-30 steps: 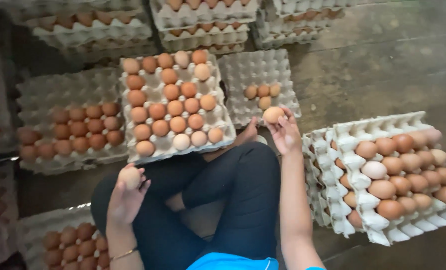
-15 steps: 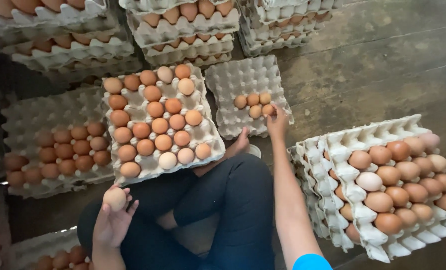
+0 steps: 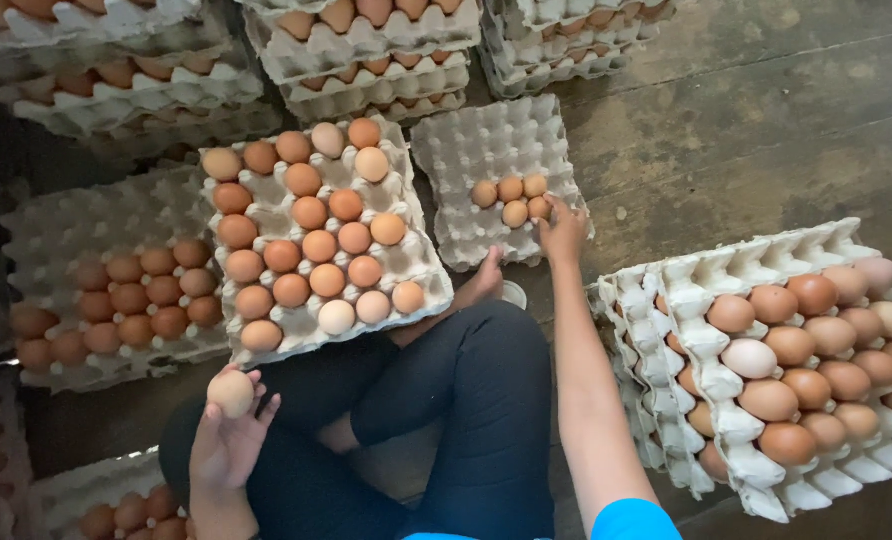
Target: Sorting and placing eggs into cardboard trays.
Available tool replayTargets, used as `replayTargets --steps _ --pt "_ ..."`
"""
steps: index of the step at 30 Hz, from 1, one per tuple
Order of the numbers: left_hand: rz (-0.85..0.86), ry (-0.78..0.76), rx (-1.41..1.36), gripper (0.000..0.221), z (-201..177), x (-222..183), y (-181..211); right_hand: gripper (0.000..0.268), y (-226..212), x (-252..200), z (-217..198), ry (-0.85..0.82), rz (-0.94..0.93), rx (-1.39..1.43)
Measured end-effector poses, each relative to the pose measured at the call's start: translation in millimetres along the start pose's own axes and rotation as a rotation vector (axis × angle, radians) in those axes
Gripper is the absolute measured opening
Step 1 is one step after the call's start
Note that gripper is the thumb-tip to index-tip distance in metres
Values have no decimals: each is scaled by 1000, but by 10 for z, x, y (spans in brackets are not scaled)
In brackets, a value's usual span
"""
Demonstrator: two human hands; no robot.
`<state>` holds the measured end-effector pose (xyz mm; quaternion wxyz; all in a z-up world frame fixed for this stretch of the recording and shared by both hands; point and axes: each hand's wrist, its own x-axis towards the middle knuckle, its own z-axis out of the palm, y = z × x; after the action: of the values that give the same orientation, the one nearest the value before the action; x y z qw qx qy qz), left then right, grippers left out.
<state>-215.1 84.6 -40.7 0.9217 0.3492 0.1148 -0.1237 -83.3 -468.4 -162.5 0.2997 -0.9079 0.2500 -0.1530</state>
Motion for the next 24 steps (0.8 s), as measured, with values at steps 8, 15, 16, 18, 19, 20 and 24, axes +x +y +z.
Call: replayTargets --steps 8,15,16,18,19,20,24 --pt "41 -89 -121 53 179 59 -172 32 -996 -419 -352 79 -242 124" --pt "128 -9 161 57 872 284 -478 20 -1940 -912 -277 -275 -220 372" --pt "131 -10 159 57 939 259 -474 20 -2100 -871 -294 -275 -224 371" --pt "94 7 182 59 1075 250 -455 29 -2446 -748 -308 -208 -393 248" --pt "101 9 181 59 1106 214 -429 29 -2623 -691 -295 -210 -400 251" --pt "83 22 163 58 1136 186 -404 34 -2800 -631 -277 -197 -401 151" --pt "106 64 143 54 987 84 -392 45 -2865 -274 528 -86 -412 -161"
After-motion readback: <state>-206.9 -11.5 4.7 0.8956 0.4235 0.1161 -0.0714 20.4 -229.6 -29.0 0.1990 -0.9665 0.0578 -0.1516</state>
